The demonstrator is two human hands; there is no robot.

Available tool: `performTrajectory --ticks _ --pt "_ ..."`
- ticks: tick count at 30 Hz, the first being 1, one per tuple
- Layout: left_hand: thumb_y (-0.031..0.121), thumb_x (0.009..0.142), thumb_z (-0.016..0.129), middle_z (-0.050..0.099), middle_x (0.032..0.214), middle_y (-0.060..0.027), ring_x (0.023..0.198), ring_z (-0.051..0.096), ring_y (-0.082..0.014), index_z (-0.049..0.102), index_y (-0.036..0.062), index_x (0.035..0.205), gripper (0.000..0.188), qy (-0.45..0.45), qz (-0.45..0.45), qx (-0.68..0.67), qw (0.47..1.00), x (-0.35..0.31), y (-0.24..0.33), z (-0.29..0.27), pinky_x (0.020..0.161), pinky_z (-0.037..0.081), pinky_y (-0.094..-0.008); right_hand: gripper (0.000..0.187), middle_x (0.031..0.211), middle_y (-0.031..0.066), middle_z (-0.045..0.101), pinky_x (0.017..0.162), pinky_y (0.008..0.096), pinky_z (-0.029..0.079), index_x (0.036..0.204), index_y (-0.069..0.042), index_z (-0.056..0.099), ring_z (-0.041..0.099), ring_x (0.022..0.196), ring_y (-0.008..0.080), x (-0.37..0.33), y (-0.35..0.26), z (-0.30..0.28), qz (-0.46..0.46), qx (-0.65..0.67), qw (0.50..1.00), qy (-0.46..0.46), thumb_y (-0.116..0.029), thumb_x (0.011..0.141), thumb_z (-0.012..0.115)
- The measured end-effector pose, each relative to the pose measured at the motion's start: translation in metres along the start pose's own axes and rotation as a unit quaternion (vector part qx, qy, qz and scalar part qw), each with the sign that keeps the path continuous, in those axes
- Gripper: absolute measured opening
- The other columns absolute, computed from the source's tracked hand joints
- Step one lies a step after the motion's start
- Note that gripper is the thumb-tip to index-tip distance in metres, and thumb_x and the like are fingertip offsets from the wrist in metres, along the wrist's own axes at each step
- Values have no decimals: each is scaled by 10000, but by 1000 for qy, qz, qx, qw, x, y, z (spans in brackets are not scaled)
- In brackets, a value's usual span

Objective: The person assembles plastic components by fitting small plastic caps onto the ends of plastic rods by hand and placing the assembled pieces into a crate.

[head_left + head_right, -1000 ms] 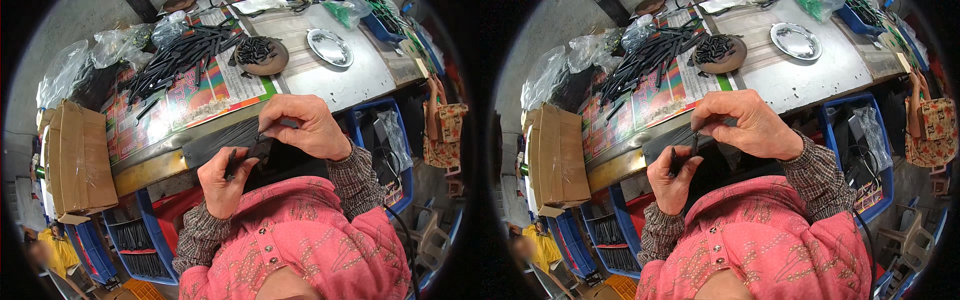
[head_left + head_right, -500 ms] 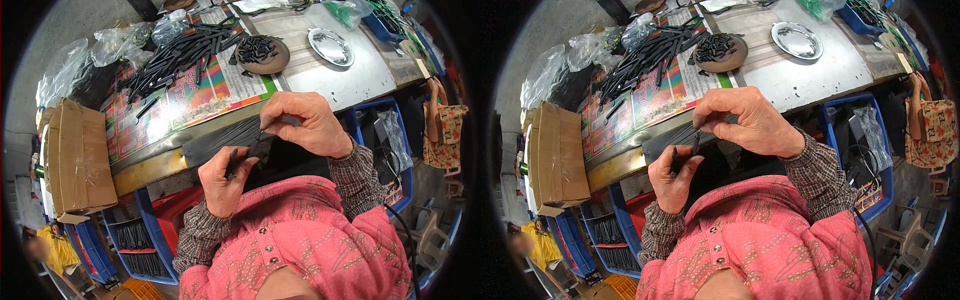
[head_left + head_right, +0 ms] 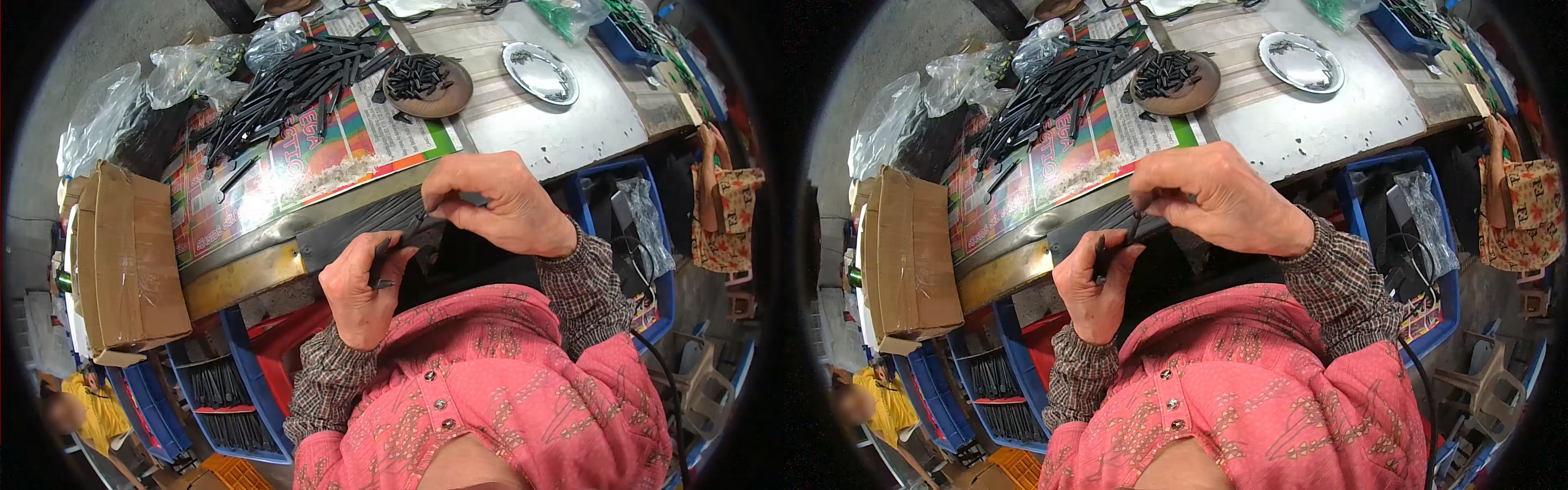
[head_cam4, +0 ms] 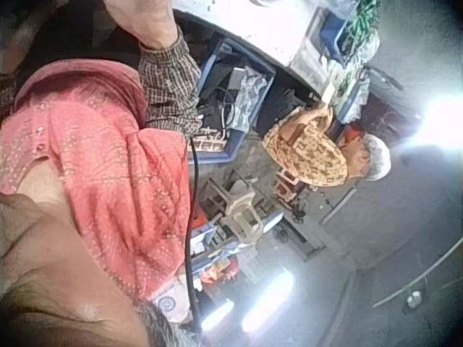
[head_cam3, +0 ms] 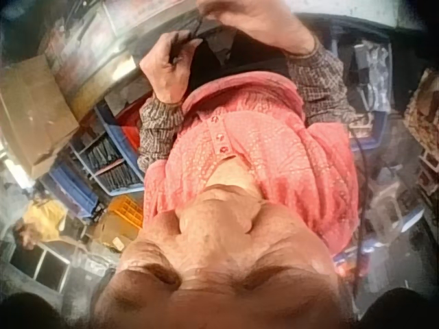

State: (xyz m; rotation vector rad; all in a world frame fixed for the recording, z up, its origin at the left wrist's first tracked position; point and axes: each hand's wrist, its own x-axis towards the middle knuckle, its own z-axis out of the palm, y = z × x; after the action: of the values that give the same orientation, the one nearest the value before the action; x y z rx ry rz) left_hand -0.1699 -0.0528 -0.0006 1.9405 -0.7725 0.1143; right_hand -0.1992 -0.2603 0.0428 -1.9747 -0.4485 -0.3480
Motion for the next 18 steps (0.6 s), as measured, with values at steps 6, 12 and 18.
performTrajectory --ticks 6,12,18 --pt "-4 742 776 647 766 -117 636 627 -186 644 7 921 223 -12 -28 -32 999 -3 -1 0 608 493 -275 185 861 42 650 759 249 516 965 19 615 634 835 106 -3 2 -3 59 85 994 15 106 802 607" --pt "1 748 776 647 761 -117 639 625 -166 644 2 915 212 -13 -36 -39 998 -2 0 0 607 494 -271 141 864 57 618 734 251 496 889 15 606 598 810 122 -2 0 -1 62 100 993 15 118 793 611" --pt "-6 744 776 646 760 -120 639 627 -169 644 -2 916 217 -11 -37 -40 998 -4 -2 1 610 497 -273 154 873 52 636 752 250 509 924 18 608 619 829 116 -2 1 -1 61 100 993 14 109 801 610"
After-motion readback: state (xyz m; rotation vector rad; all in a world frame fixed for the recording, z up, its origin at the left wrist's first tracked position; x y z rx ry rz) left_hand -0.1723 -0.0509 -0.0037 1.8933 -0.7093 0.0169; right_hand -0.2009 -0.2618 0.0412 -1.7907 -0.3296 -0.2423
